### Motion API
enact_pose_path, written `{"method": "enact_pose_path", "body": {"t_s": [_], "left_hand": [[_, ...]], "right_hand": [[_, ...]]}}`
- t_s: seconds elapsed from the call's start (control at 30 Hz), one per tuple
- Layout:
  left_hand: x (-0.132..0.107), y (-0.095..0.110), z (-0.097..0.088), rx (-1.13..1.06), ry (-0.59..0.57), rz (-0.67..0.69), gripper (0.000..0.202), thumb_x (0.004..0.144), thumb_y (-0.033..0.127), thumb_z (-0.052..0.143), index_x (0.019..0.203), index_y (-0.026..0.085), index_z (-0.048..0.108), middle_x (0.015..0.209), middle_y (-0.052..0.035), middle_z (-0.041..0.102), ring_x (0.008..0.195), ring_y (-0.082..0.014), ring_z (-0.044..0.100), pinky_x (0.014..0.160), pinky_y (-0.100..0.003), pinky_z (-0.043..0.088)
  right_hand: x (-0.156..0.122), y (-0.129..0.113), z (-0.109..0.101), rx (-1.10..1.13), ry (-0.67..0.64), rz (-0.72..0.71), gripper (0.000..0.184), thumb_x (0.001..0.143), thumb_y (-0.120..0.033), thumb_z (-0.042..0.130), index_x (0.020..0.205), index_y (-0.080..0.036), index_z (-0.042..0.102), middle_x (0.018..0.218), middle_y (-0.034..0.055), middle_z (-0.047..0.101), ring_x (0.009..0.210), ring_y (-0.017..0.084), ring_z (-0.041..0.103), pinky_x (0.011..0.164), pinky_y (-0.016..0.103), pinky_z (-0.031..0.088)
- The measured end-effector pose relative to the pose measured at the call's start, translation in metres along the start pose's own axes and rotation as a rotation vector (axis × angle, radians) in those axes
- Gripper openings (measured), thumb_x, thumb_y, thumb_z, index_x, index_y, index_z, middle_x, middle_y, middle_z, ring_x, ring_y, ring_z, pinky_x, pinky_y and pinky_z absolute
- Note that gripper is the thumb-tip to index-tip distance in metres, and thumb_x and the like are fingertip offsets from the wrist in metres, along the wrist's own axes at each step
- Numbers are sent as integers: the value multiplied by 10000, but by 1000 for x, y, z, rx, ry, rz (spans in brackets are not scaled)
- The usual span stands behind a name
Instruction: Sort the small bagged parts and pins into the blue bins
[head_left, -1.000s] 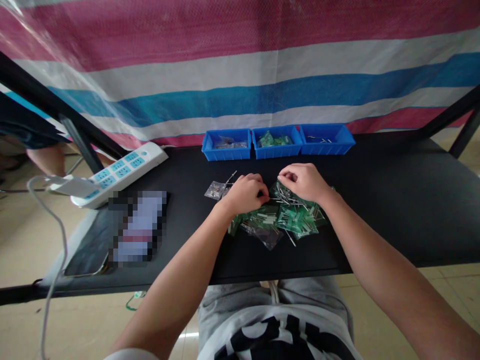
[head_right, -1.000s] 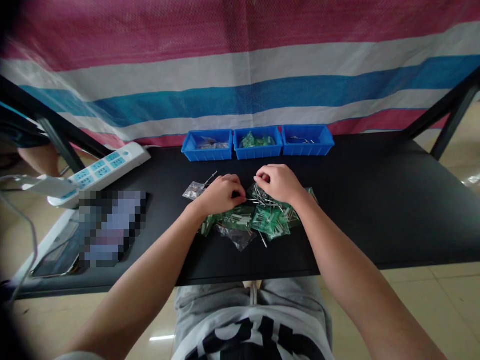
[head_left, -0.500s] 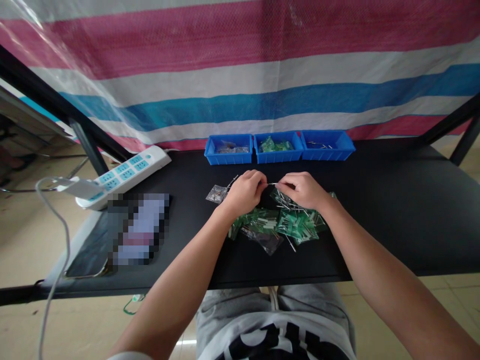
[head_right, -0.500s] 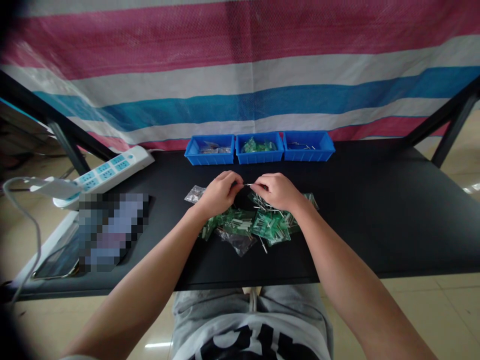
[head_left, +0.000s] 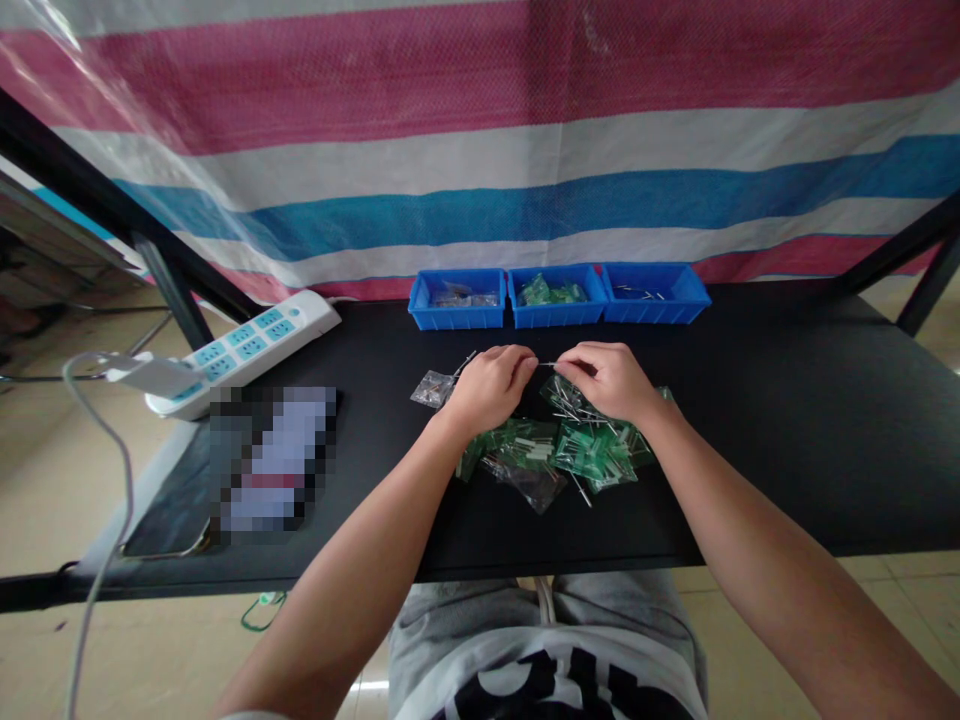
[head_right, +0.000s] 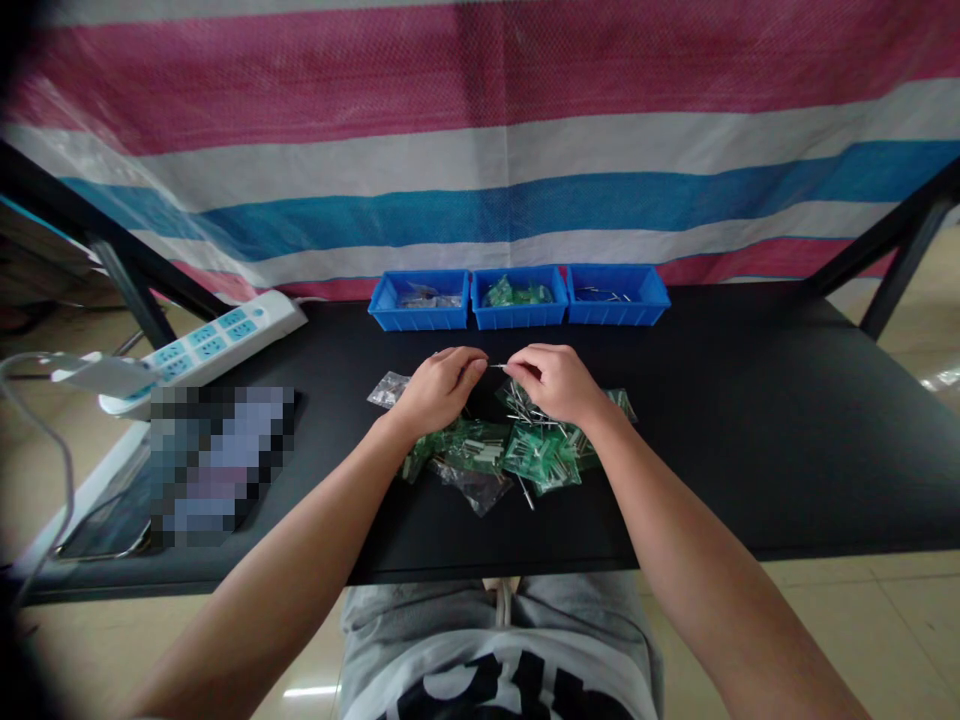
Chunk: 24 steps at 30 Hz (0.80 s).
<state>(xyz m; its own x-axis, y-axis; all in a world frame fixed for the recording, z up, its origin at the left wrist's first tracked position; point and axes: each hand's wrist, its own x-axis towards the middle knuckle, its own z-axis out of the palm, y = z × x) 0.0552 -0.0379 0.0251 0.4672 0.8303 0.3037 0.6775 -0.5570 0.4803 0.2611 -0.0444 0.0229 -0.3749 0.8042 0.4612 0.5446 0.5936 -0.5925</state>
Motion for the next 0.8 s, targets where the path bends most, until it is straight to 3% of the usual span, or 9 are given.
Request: {"method": "enact_pose_path", "body": {"t_s": [0.17,0.47,0.6,0.8], "left_hand": [[0,1,-1,-45,-40,22,357,989,323,378,797,166,635,793,-57,692,754,-157,645,722,-261,470],[-1,0,1,-127,71,51,218,949,271,476,921,157,659,857,-49,706,783,-144,651,738,-245,479],[-1,0,1,-142,76,60,191,938,246,488,943,160,658,887,-47,706,810,-142,651,773,-249,487],[-1,2,0,-148,41,20,222,947,311,485,941,159,648,864,-45,693,771,-146,638,707,-245,469]], "right_hand": [[0,-1,0,25,52,15,270,919,-389,545,803,-198,696,743,47,678,613,159,571,592,288,435],[-1,4,3,63,22,96,251,892,-392,582,866,-179,712,767,42,684,630,153,586,572,267,424],[0,3,1,55,-11,76,289,929,-366,520,808,-179,703,752,45,692,670,168,616,626,278,440],[0,1,2,81,-10,92,246,893,-372,586,797,-177,702,714,34,690,592,153,591,574,273,434]]}}
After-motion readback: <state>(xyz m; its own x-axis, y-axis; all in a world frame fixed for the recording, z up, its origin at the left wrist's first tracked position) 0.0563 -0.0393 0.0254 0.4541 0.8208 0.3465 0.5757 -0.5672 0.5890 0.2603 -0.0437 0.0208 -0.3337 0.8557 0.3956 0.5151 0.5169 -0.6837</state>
